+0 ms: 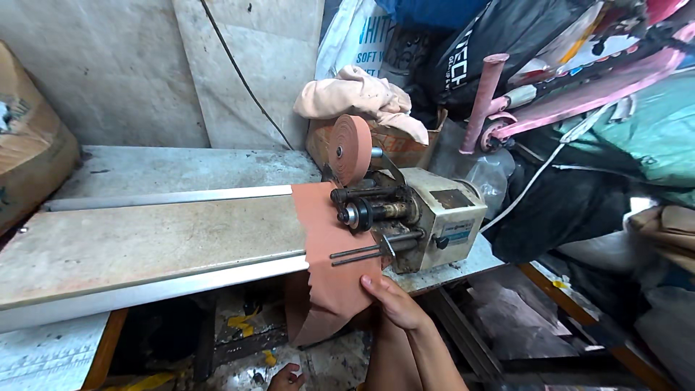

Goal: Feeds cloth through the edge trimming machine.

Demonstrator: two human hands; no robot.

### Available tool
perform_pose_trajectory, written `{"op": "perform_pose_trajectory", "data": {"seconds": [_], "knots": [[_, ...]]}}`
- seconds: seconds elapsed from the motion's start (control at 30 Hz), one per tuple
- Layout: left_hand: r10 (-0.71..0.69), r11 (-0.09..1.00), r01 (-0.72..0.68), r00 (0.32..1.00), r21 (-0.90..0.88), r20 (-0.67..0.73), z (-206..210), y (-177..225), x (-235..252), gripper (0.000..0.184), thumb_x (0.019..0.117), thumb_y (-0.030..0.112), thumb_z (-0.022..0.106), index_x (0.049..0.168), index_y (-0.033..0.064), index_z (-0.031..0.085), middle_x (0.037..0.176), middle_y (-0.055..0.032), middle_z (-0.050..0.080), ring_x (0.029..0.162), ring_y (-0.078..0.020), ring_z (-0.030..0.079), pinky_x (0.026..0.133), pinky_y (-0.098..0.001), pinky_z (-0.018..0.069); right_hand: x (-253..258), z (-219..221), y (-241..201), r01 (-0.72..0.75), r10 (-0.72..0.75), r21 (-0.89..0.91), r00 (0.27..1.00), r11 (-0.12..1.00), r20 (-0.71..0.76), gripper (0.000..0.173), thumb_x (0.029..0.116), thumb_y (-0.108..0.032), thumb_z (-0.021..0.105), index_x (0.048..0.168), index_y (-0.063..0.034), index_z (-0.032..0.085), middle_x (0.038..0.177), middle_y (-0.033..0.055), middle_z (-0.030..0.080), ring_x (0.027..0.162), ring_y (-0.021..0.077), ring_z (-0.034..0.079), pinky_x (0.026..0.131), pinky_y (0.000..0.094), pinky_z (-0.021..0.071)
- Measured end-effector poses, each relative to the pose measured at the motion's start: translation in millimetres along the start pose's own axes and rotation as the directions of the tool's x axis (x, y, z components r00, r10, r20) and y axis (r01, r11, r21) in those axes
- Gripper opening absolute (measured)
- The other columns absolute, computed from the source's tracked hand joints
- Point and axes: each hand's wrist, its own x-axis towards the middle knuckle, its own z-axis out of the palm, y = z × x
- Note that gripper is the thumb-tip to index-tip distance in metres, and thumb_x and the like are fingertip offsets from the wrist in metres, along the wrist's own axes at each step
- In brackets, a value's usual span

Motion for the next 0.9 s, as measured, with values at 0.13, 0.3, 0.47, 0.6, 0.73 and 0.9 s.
{"op": "perform_pose_trajectory", "data": {"seconds": [0.13, 0.3, 0.47, 0.6, 0.73, 0.9], "knots": [[-0.007, 1.0, 0.007, 1.0, 0.019, 0.004, -0.5, 2.8, -1.7, 0.058, 0.0947, 0.044, 0.07, 0.136, 0.0057, 0.061, 0.119, -0.0171, 0.072, 0.113, -0.0304, 0.069, 0.103, -0.0523, 0.0509, 0.4, 0.4, 0.2, -0.004, 0.003, -0.009, 1.0, 1.0, -0.002, 0.034, 0.1111, -0.029, 0.041, 0.116, -0.0056, 0.066, 0.102, 0.0037, 0.074, 0.098, 0.012, 0.071, 0.093, 0.0351, 0.0583], [-0.003, 1.0, 0.003, 1.0, 0.012, 0.002, -0.1, 1.4, 0.7, 0.057, 0.0947, 0.043, 0.071, 0.136, 0.0047, 0.061, 0.118, -0.0181, 0.072, 0.111, -0.0318, 0.069, 0.102, -0.0534, 0.0514, 0.1, 0.5, 0.4, -0.012, 0.012, 0.003, 1.0, 1.0, -0.005, 0.034, 0.111, -0.03, 0.042, 0.118, -0.0058, 0.065, 0.104, 0.0039, 0.075, 0.099, 0.0129, 0.071, 0.094, 0.0358, 0.0586], [-0.007, 1.0, 0.007, 1.0, -0.006, 0.003, -0.2, 2.7, -1.0, 0.057, 0.095, 0.042, 0.071, 0.137, 0.0049, 0.06, 0.12, -0.0186, 0.071, 0.113, -0.0321, 0.068, 0.103, -0.0534, 0.0505, 0.3, 1.3, 0.0, -0.007, 0.007, 0.006, 1.0, 1.0, -0.007, 0.035, 0.111, -0.03, 0.042, 0.118, -0.0052, 0.065, 0.104, 0.0044, 0.075, 0.099, 0.013, 0.071, 0.095, 0.0362, 0.0584], [0.002, 1.0, -0.002, 1.0, -0.004, 0.005, -0.7, 3.9, -1.1, 0.056, 0.0952, 0.042, 0.071, 0.137, 0.0054, 0.061, 0.119, -0.0189, 0.071, 0.112, -0.0322, 0.069, 0.102, -0.0536, 0.0508, 0.2, 1.6, -0.8, 0.0, 0.0, 0.003, 1.0, 1.0, -0.006, 0.034, 0.1112, -0.029, 0.041, 0.118, -0.006, 0.065, 0.104, 0.0038, 0.075, 0.099, 0.0123, 0.071, 0.094, 0.0357, 0.0584], [0.004, 1.0, -0.004, 1.0, 0.0, 0.008, -1.2, 4.6, -2.4, 0.057, 0.0953, 0.042, 0.071, 0.137, 0.005, 0.06, 0.119, -0.0188, 0.071, 0.112, -0.032, 0.069, 0.102, -0.0533, 0.0513, 0.3, 1.4, -0.5, -0.005, 0.005, -0.002, 1.0, 1.0, -0.005, 0.034, 0.1112, -0.028, 0.041, 0.117, -0.0062, 0.065, 0.103, 0.0034, 0.075, 0.099, 0.012, 0.071, 0.094, 0.0354, 0.0584], [0.005, 1.0, -0.005, 1.0, 0.005, 0.006, -0.4, 2.4, -0.3, 0.056, 0.095, 0.042, 0.071, 0.137, 0.0055, 0.061, 0.119, -0.0185, 0.071, 0.112, -0.0316, 0.069, 0.102, -0.0531, 0.0512, 0.1, 1.2, -0.1, 0.002, -0.002, -0.003, 1.0, 1.0, -0.004, 0.033, 0.1112, -0.028, 0.041, 0.117, -0.0061, 0.065, 0.104, 0.0035, 0.074, 0.099, 0.012, 0.071, 0.094, 0.0352, 0.0581]]}}
